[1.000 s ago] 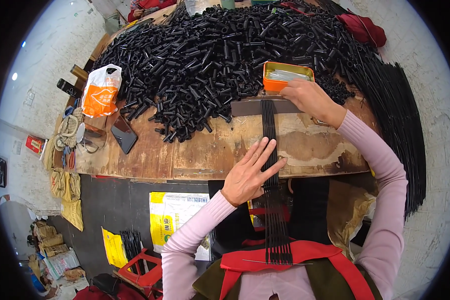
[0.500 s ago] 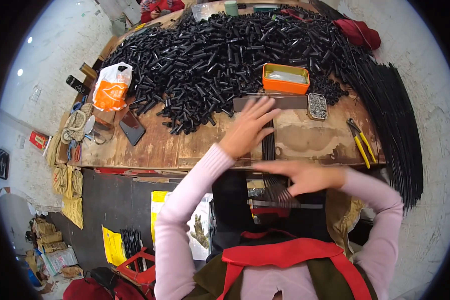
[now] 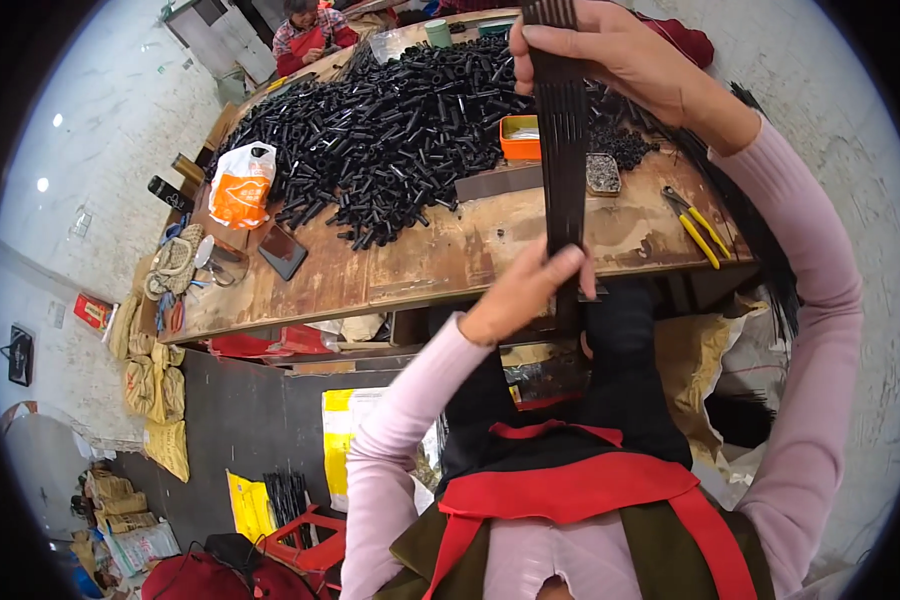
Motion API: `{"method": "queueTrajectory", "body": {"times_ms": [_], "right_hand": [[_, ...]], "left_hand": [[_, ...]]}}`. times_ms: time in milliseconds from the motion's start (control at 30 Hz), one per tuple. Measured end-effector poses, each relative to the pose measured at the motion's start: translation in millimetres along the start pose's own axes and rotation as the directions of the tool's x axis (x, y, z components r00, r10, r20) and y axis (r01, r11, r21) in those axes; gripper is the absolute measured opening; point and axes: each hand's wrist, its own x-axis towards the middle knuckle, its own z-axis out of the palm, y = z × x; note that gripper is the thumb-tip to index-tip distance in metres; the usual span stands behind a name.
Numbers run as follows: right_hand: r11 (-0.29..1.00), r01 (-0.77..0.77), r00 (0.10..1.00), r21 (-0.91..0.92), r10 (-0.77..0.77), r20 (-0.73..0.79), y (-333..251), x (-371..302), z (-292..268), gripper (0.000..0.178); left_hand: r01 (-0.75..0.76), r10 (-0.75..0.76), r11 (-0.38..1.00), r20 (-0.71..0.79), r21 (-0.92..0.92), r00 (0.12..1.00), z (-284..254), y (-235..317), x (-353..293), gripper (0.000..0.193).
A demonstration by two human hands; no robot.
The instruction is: The person is assembling small black components by aligning rods in a template and using pliers to secure them.
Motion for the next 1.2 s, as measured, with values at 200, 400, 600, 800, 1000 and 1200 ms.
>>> {"method": "queueTrajectory", "body": {"times_ms": [200, 400, 600, 800, 1000, 1200], "right_hand": [[0.579, 0.166, 0.890, -0.798, -0.436, -0.131, -1, -14, 25, 0.030], [-0.559, 0.219, 0.584, -0.800, -0.581, 0.567, 24, -46, 83, 0.029], [0.619, 0.291, 0.880, -0.729, -0.472, -0.049, 67, 4, 38, 0.020], [0.980, 0.144, 0.791, 0.139, -0.029, -0.612, 115, -31, 115, 0.039], [0.946, 0.056, 0.714, 0.319, 0.186, -0.675, 252, -104, 188, 0.030], [0.890, -0.042, 0.768, 0.453, 0.319, -0.556, 278, -148, 231, 0.030]], "left_hand": [[-0.040, 0.201, 0.898, -0.329, 0.437, 0.923, -4, 13, -27, 0.016], [0.059, 0.553, 0.242, -0.188, 0.968, 0.812, -10, 65, -23, 0.007], [0.232, 0.748, -0.514, 0.299, 0.826, 0.593, 15, 114, -10, 0.046], [0.046, 0.159, 0.728, -0.233, 0.684, 0.959, -14, -4, -26, 0.048], [0.229, -0.222, 0.900, -0.063, 0.371, 0.973, -20, -119, -79, 0.048], [0.423, -0.397, 0.848, -0.148, 0.319, 0.906, -2, -169, -148, 0.037]]}}
